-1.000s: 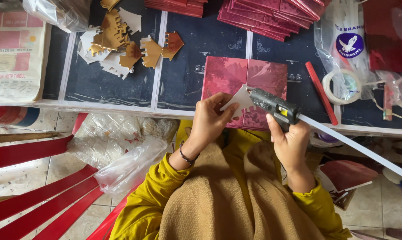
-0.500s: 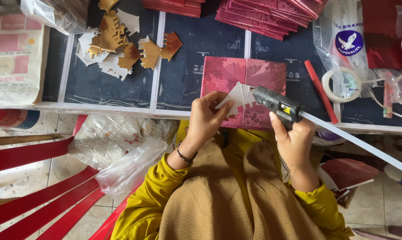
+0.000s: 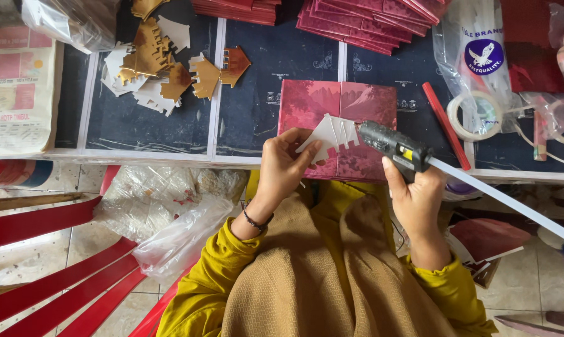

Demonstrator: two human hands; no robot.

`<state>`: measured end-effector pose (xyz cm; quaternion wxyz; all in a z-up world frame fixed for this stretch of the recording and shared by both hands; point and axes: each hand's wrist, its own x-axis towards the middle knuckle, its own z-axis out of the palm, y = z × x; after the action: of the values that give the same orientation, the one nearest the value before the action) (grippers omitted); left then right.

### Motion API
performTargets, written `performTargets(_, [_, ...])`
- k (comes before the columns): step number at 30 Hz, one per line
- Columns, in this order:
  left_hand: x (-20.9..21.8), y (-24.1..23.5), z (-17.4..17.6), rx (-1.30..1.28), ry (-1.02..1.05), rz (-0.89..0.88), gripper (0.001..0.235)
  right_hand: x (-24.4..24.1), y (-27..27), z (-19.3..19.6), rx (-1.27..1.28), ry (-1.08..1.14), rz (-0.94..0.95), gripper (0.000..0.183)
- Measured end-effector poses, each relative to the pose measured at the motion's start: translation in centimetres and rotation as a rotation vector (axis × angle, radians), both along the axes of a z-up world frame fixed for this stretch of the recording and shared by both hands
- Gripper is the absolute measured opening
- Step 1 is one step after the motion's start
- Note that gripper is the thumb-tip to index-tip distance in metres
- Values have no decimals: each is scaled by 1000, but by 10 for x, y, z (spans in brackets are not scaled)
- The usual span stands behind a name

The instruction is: The person uses a hot glue gun to apply adhesive to the back of small, gold-colored paper cutouts shaped like houses. They then press each cutout onto the center of a pink patterned card, repeating the process for multiple cards.

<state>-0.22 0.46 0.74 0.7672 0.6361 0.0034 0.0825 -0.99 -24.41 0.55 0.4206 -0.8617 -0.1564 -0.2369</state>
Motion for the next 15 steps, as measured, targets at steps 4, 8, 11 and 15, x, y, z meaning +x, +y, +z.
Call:
performTargets(4, [1, 2, -4, -30, 6, 12, 17, -4, 7, 2, -9, 5, 4, 22])
performTargets(8, [7, 7, -21, -56, 14, 24, 17, -17, 1, 11, -14, 137, -28, 17])
performTargets(11, [3, 3, 2, -85, 57, 44, 18, -16, -26, -14, 123, 292, -56, 24])
performTargets(15, [4, 6, 5, -51, 73, 61, 15, 15, -50, -25, 244, 353, -124, 18])
